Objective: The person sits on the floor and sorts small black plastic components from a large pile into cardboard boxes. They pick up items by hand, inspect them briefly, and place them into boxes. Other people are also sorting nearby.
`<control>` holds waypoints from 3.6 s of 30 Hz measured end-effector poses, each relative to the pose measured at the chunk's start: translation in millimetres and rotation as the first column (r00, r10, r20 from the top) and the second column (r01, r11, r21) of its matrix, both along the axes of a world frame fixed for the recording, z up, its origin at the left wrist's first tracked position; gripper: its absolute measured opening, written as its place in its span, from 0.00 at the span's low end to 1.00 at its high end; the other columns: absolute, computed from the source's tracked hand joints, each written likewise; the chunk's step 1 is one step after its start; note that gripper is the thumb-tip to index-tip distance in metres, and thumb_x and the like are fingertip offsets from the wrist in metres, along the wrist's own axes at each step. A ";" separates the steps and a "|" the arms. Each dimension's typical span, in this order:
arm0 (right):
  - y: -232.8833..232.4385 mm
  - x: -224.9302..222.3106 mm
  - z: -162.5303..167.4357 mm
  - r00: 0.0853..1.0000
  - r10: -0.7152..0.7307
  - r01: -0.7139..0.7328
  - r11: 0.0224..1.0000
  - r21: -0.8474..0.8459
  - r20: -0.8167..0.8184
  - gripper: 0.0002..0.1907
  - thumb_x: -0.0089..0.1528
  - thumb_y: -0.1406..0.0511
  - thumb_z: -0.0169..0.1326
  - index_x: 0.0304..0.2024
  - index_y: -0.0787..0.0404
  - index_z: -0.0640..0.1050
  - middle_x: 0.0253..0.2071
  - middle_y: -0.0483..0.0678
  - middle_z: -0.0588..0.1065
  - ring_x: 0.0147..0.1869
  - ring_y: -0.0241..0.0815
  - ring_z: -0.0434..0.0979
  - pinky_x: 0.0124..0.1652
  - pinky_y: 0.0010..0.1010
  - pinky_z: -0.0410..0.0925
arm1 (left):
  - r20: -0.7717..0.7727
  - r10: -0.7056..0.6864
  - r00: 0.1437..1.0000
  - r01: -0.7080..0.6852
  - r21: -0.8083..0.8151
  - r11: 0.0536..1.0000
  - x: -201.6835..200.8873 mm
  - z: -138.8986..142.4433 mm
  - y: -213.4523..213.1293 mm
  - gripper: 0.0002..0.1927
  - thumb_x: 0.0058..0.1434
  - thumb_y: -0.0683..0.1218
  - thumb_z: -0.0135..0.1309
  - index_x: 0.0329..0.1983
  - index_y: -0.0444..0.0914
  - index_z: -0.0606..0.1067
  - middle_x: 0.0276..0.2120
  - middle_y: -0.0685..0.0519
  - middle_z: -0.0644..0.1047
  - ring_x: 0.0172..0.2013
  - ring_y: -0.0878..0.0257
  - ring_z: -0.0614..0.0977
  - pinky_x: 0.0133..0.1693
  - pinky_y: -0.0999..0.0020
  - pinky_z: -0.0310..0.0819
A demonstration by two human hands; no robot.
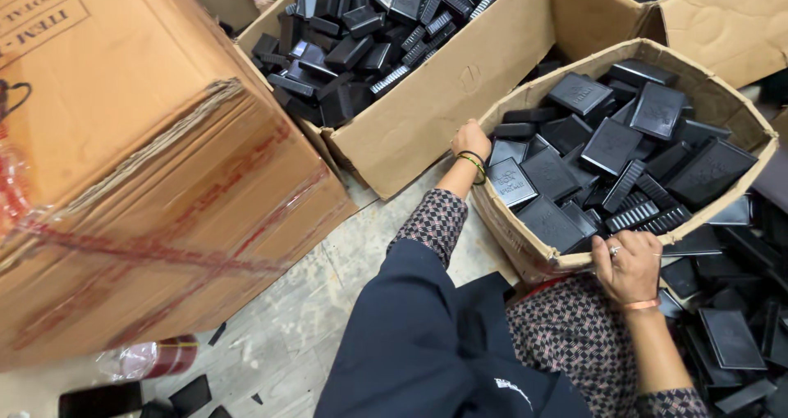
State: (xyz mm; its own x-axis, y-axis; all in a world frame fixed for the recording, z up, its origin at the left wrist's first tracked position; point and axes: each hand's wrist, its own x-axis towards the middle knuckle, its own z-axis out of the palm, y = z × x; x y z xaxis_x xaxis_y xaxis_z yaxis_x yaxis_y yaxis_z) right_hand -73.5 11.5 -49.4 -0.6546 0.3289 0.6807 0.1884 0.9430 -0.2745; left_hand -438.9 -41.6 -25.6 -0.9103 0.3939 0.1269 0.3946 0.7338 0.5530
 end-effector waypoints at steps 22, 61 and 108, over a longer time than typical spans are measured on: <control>-4.6 18.0 -1.2 0.996 0.045 -0.049 0.997 -0.051 -0.076 0.12 0.63 0.69 0.56 0.24 0.60 0.72 0.29 0.46 0.70 0.37 0.49 0.70 0.48 0.42 0.61 | -0.533 0.486 0.692 -0.326 0.370 0.870 -140.4 4.9 -198.9 0.79 0.40 0.77 0.70 0.75 0.26 0.41 0.74 0.27 0.42 0.74 0.34 0.45 0.72 0.41 0.40; -5.9 17.9 0.3 0.991 0.057 -0.054 0.998 0.028 -0.125 0.13 0.62 0.66 0.49 0.21 0.58 0.71 0.28 0.47 0.71 0.34 0.49 0.69 0.48 0.42 0.62 | -0.454 0.401 0.795 -0.458 -0.016 0.889 -207.7 44.9 -147.9 0.42 0.60 0.49 0.63 0.74 0.35 0.58 0.76 0.42 0.55 0.74 0.45 0.55 0.69 0.38 0.45; -14.7 8.5 4.3 0.979 0.069 -0.063 0.997 0.040 -0.194 0.09 0.60 0.66 0.51 0.24 0.58 0.72 0.29 0.47 0.70 0.35 0.49 0.69 0.47 0.43 0.62 | -0.688 -0.016 0.725 -0.221 -0.254 0.942 -150.4 -30.5 -184.0 0.31 0.52 0.67 0.67 0.41 0.38 0.76 0.36 0.47 0.76 0.40 0.50 0.77 0.42 0.52 0.64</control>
